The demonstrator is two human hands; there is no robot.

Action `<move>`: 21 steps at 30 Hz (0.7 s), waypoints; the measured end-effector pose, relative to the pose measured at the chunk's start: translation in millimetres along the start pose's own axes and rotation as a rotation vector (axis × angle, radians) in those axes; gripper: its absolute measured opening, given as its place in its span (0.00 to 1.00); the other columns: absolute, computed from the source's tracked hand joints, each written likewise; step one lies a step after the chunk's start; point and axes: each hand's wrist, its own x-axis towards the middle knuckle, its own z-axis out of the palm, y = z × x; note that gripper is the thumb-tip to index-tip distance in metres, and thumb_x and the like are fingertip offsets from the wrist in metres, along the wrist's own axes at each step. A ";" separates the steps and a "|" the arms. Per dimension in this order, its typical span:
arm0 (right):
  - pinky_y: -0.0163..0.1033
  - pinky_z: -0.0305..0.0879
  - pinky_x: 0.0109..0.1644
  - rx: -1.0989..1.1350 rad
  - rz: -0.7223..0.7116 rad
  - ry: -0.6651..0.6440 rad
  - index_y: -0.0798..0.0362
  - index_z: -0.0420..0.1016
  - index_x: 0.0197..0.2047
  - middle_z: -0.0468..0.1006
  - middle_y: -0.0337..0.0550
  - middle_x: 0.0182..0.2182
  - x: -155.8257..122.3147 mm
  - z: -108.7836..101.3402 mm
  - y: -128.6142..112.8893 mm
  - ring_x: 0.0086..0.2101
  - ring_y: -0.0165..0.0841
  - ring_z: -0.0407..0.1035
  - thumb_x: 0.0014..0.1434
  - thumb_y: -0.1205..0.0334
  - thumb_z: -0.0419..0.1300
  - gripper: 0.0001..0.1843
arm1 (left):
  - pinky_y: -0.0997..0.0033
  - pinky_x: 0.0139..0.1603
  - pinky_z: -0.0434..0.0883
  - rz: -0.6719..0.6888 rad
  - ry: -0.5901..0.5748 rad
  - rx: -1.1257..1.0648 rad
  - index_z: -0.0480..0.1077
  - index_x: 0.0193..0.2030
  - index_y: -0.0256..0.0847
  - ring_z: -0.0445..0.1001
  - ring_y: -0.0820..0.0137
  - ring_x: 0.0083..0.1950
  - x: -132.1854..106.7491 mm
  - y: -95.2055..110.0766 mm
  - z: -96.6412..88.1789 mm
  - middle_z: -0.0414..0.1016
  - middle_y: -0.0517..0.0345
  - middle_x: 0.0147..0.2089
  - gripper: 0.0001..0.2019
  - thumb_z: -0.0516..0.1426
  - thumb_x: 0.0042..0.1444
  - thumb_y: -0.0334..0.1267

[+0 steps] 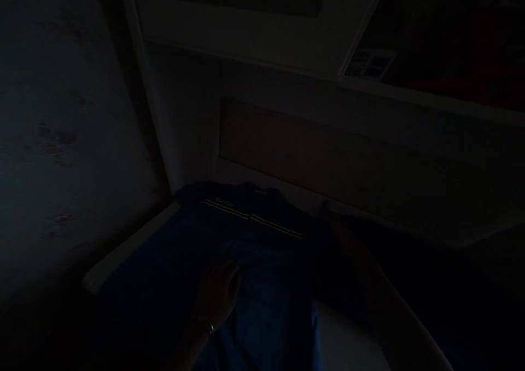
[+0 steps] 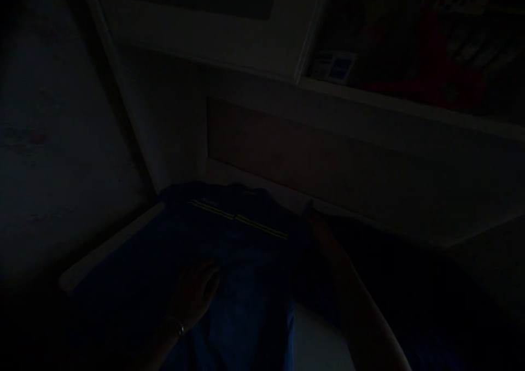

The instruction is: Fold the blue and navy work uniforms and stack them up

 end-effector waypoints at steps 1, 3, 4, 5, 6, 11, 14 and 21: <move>0.46 0.74 0.47 0.027 0.002 -0.069 0.51 0.70 0.58 0.77 0.48 0.51 2.6 9.9 -4.4 0.45 0.39 0.75 0.65 0.48 0.54 0.23 | 0.44 0.65 0.59 0.003 0.005 -0.004 0.73 0.52 0.50 0.69 0.60 0.60 -1.5 -0.1 1.1 0.74 0.55 0.58 0.14 0.51 0.63 0.40; 0.47 0.74 0.47 0.060 0.005 -0.184 0.49 0.67 0.61 0.77 0.47 0.53 2.9 30.4 -10.0 0.44 0.39 0.76 0.64 0.47 0.53 0.26 | 0.42 0.65 0.59 0.004 0.011 -0.024 0.73 0.52 0.50 0.69 0.59 0.61 -4.2 -1.3 1.7 0.73 0.55 0.58 0.14 0.52 0.62 0.40; 0.47 0.74 0.49 0.054 -0.001 -0.205 0.49 0.67 0.61 0.76 0.47 0.54 -0.3 40.8 -11.3 0.44 0.39 0.76 0.63 0.47 0.53 0.27 | 0.41 0.65 0.60 0.006 0.008 -0.044 0.72 0.52 0.49 0.69 0.59 0.61 -4.3 -2.6 0.0 0.73 0.54 0.59 0.14 0.52 0.62 0.40; 0.48 0.72 0.51 0.019 -0.021 -0.192 0.49 0.67 0.61 0.76 0.47 0.54 -6.2 51.5 -11.4 0.46 0.40 0.75 0.62 0.48 0.54 0.27 | 0.43 0.64 0.62 0.004 0.008 -0.074 0.72 0.52 0.49 0.69 0.59 0.61 -2.5 -4.2 -3.7 0.73 0.54 0.58 0.14 0.53 0.62 0.40; 0.49 0.71 0.53 -0.045 -0.059 -0.148 0.49 0.69 0.60 0.76 0.48 0.54 -15.0 62.6 -10.5 0.47 0.41 0.74 0.61 0.49 0.55 0.26 | 0.48 0.63 0.65 -0.003 0.015 -0.107 0.72 0.52 0.47 0.70 0.61 0.59 1.8 -6.4 -9.6 0.73 0.53 0.57 0.13 0.52 0.62 0.40; 0.53 0.63 0.60 -0.511 -0.395 -0.051 0.50 0.72 0.57 0.74 0.51 0.56 -91.7 125.4 11.1 0.55 0.44 0.68 0.64 0.51 0.50 0.23 | 0.68 0.59 0.69 -0.005 0.100 0.044 0.70 0.50 0.44 0.72 0.70 0.55 72.5 -30.5 -61.3 0.74 0.54 0.53 0.13 0.47 0.66 0.39; 0.68 0.49 0.65 -0.769 -0.489 -0.143 0.43 0.68 0.62 0.66 0.47 0.63 -132.8 153.8 34.5 0.61 0.49 0.61 0.65 0.54 0.50 0.23 | 0.65 0.62 0.66 0.013 0.060 0.216 0.69 0.54 0.43 0.69 0.66 0.59 137.2 -62.7 -85.4 0.72 0.52 0.57 0.14 0.49 0.64 0.37; 0.78 0.41 0.62 -0.936 -0.636 -0.265 0.31 0.59 0.66 0.56 0.36 0.68 -147.2 140.1 76.0 0.64 0.52 0.54 0.67 0.59 0.46 0.26 | 0.46 0.59 0.66 -0.067 -0.126 0.428 0.69 0.54 0.37 0.68 0.56 0.59 226.1 -148.3 -96.7 0.70 0.46 0.58 0.19 0.60 0.57 0.41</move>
